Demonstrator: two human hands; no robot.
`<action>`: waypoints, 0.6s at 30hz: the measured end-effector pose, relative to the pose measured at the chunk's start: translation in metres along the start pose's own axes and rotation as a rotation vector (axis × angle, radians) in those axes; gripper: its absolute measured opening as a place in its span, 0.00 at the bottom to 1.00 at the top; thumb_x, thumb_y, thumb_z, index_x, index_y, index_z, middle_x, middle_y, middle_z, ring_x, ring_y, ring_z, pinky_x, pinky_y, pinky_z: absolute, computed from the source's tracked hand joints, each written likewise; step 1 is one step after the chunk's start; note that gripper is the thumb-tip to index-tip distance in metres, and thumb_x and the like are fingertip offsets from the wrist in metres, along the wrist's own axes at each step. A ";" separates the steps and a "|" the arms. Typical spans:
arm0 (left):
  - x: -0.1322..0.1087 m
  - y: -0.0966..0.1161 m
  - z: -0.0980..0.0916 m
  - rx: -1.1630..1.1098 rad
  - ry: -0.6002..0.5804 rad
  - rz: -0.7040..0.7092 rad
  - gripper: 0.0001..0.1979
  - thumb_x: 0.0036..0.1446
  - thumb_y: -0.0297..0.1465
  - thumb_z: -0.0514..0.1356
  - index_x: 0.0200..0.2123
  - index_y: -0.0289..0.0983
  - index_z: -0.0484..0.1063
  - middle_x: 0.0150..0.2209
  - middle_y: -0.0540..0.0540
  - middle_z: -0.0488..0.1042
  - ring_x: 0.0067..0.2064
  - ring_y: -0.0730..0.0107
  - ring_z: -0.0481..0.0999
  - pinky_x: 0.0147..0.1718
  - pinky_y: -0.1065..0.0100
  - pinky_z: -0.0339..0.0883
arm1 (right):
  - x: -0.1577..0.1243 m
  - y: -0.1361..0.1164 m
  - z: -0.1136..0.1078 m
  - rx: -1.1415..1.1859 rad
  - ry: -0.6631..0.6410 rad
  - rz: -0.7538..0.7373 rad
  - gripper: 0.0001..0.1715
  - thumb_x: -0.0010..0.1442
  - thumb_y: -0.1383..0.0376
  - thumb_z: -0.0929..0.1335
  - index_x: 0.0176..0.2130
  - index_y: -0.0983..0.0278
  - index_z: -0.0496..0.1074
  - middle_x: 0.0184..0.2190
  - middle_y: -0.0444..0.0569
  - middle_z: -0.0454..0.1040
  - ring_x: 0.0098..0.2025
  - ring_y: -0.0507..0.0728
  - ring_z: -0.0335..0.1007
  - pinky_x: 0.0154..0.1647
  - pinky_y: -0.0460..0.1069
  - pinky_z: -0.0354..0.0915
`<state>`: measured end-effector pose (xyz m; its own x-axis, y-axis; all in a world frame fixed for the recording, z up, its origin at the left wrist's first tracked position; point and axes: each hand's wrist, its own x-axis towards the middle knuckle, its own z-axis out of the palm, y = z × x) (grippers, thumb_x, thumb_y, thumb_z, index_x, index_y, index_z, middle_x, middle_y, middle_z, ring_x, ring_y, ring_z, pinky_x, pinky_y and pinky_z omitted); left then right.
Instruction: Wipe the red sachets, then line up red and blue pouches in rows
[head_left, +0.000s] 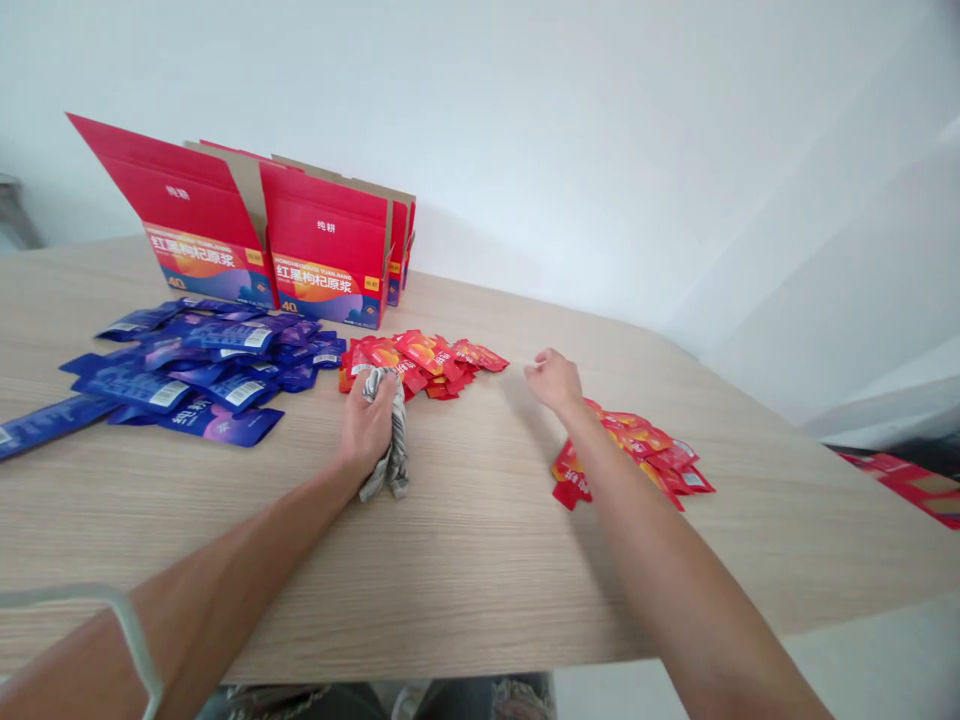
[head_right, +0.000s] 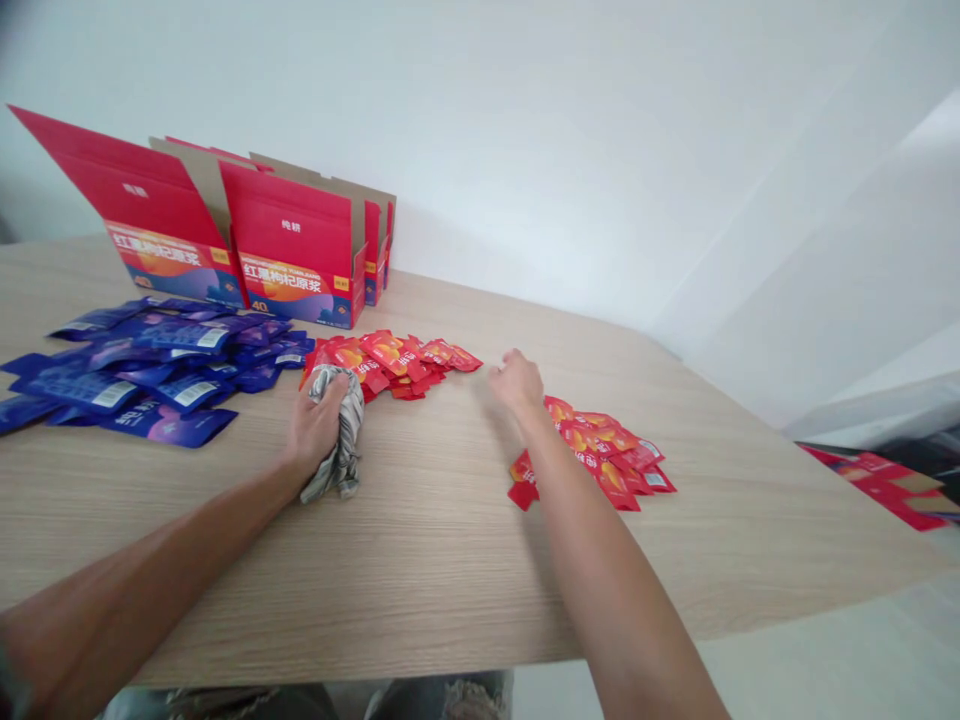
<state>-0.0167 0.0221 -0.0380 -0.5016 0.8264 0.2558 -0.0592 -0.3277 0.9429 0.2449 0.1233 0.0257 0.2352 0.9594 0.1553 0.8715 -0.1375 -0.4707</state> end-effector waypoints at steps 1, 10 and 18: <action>-0.001 0.001 0.002 0.002 0.001 0.000 0.18 0.60 0.42 0.67 0.26 0.41 0.64 0.24 0.54 0.63 0.26 0.71 0.61 0.26 0.69 0.56 | 0.003 0.017 -0.007 -0.079 0.017 0.065 0.26 0.68 0.63 0.71 0.62 0.69 0.72 0.62 0.71 0.75 0.69 0.71 0.69 0.68 0.64 0.63; -0.003 0.003 0.006 0.034 -0.008 0.019 0.16 0.60 0.39 0.64 0.26 0.41 0.63 0.24 0.54 0.63 0.27 0.71 0.61 0.26 0.69 0.56 | 0.009 0.066 0.000 -0.424 -0.133 0.108 0.21 0.69 0.68 0.68 0.57 0.72 0.79 0.61 0.74 0.75 0.66 0.74 0.72 0.65 0.64 0.65; -0.004 0.001 0.002 0.005 -0.016 0.042 0.18 0.60 0.43 0.66 0.27 0.41 0.63 0.25 0.53 0.63 0.28 0.71 0.60 0.27 0.68 0.56 | -0.009 0.029 0.002 -0.411 -0.092 -0.132 0.24 0.70 0.74 0.62 0.61 0.72 0.73 0.54 0.71 0.80 0.58 0.68 0.80 0.55 0.54 0.69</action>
<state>-0.0128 0.0197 -0.0380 -0.4896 0.8191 0.2989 -0.0342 -0.3606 0.9321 0.2677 0.1116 0.0087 0.0870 0.9907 0.1044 0.9946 -0.0805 -0.0648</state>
